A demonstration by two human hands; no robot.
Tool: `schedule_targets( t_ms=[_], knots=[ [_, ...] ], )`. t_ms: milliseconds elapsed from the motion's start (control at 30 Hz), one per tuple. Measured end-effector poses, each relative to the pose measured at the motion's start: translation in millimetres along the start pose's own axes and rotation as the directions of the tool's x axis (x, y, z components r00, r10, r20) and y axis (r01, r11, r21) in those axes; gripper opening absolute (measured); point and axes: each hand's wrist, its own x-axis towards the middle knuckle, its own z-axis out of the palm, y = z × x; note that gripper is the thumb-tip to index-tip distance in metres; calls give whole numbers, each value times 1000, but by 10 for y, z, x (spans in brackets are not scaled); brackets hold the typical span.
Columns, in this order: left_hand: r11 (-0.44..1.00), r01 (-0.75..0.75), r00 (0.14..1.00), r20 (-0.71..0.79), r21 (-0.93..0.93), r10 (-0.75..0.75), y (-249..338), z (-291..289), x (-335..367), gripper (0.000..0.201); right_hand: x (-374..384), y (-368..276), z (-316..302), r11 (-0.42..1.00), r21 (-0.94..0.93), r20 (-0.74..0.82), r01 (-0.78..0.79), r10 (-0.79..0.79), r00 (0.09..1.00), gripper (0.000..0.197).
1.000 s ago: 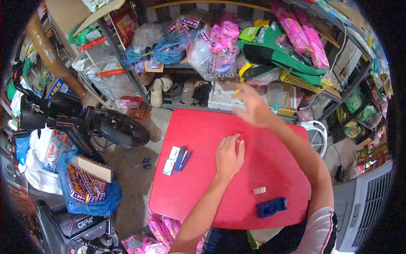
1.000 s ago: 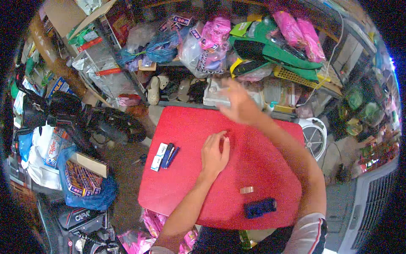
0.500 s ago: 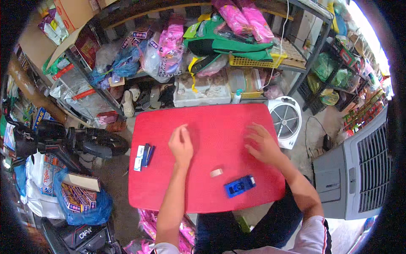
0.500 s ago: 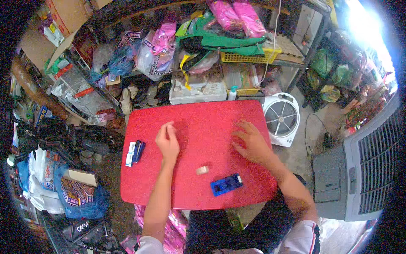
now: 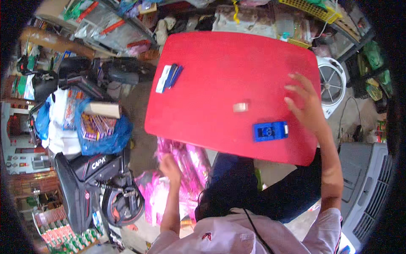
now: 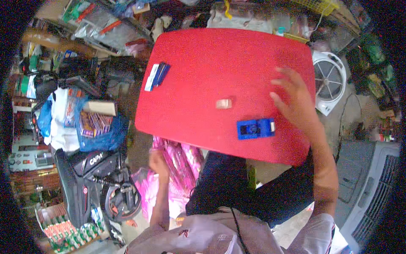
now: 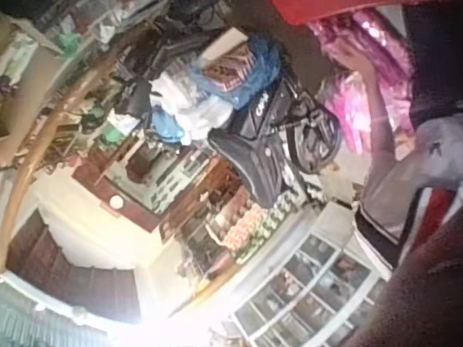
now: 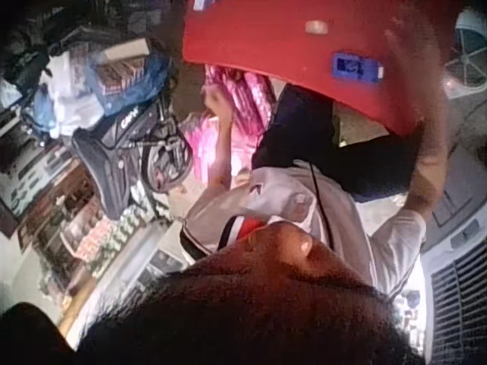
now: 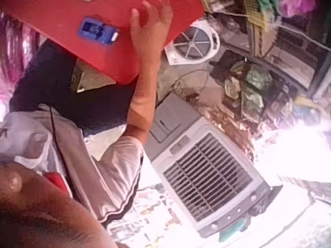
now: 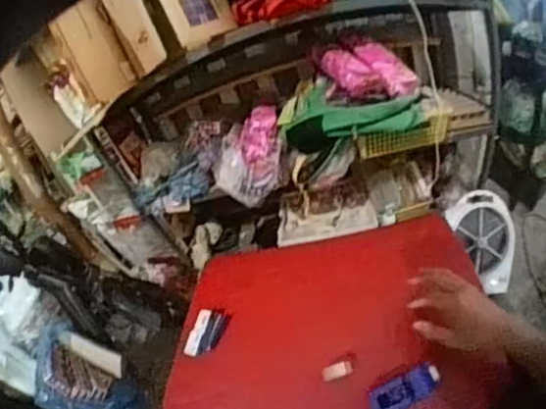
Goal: The person organizes and packages pink plastic decorative items at a red table, using a tape dispenser to seal the packages.
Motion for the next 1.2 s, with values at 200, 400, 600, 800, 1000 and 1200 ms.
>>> schedule_targets(
  t_ms=[200, 400, 600, 800, 1000, 1200],
  knots=[
    [813, 275, 628, 544, 514, -557, -1309, 5, -1521, 52, -84, -8, -37, 997, -25, 42, -69, 70, 997, 29],
    [713, 98, 536, 567, 694, -625, -2090, 575, -2075, 96, -74, -125, -5, 998, 5, 52, -64, 63, 997, 30],
    [492, 216, 385, 389, 843, -837, -2173, 803, -2072, 124, -9, -162, -9, 999, 24, 67, -44, 42, 997, 31],
    [593, 215, 604, 372, 776, -705, -2379, 636, -2106, 110, 115, -188, 74, 995, 99, 89, -12, 3, 996, 30],
    [714, 439, 435, 567, 545, -700, -1563, -91, -1441, 81, 39, -161, 107, 995, 104, 118, -1, -12, 993, 31],
    [671, 721, 497, 547, 173, -674, -815, -1158, -1043, 63, 16, -233, 206, 987, 149, 171, 61, -86, 982, 31]
  ],
)
